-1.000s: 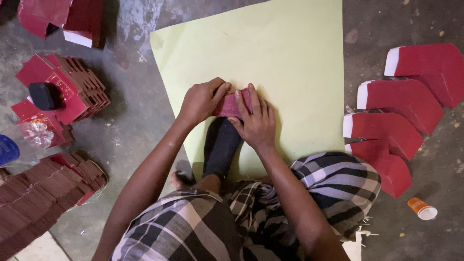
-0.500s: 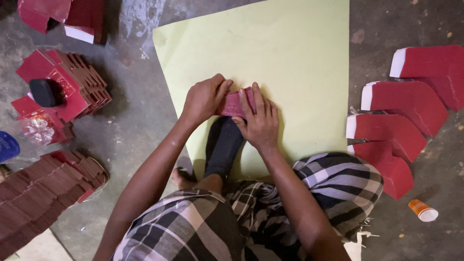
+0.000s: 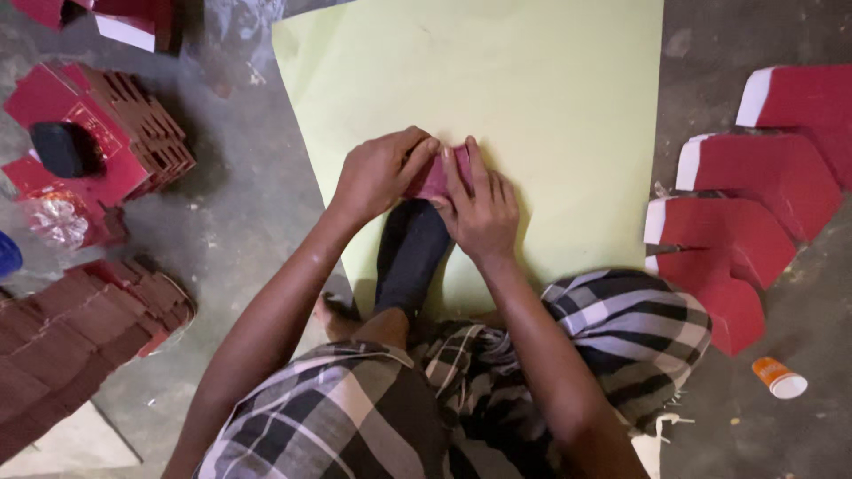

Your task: The person sits on the floor and repeatedly folds red and white paper packs by hand. They align edges, press folds, and stack finished units on the floor beside a light green work mat.

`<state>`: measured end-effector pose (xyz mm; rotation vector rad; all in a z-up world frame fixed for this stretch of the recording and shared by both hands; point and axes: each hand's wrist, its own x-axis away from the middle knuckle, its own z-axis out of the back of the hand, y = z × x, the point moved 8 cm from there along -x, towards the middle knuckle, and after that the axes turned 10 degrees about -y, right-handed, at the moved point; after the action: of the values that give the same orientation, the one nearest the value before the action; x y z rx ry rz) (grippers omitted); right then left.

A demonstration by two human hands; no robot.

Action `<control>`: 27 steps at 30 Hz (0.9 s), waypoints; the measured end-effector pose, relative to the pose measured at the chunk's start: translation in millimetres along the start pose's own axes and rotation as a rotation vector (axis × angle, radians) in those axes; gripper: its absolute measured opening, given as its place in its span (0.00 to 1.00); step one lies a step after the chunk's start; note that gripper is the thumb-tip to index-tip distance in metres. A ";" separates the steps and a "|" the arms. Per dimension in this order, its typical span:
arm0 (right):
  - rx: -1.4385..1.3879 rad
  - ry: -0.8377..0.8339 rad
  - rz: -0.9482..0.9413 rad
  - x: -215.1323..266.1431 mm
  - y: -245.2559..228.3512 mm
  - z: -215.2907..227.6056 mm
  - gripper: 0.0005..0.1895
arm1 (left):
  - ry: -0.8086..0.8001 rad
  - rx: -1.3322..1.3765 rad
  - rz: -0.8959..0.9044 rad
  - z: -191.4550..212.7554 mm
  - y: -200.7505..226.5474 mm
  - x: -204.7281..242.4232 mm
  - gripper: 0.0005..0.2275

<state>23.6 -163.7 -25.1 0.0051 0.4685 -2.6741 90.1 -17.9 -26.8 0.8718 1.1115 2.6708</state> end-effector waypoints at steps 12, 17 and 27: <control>0.050 0.042 -0.006 1.0 3.5 -6.7 0.27 | 0.042 -0.102 0.039 -4.5 -3.0 -11.2 0.15; 0.045 0.035 -0.006 2.7 3.0 -9.6 0.29 | 0.156 -0.022 0.090 7.3 -8.6 -6.9 0.14; -0.016 -0.019 0.025 -13.0 -1.4 0.4 0.31 | 0.049 0.142 -0.004 5.5 -8.8 0.5 0.13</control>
<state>34.8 -157.3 -23.3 -0.0184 0.4806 -2.6431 91.8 -8.0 -29.5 0.8293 1.3257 2.6503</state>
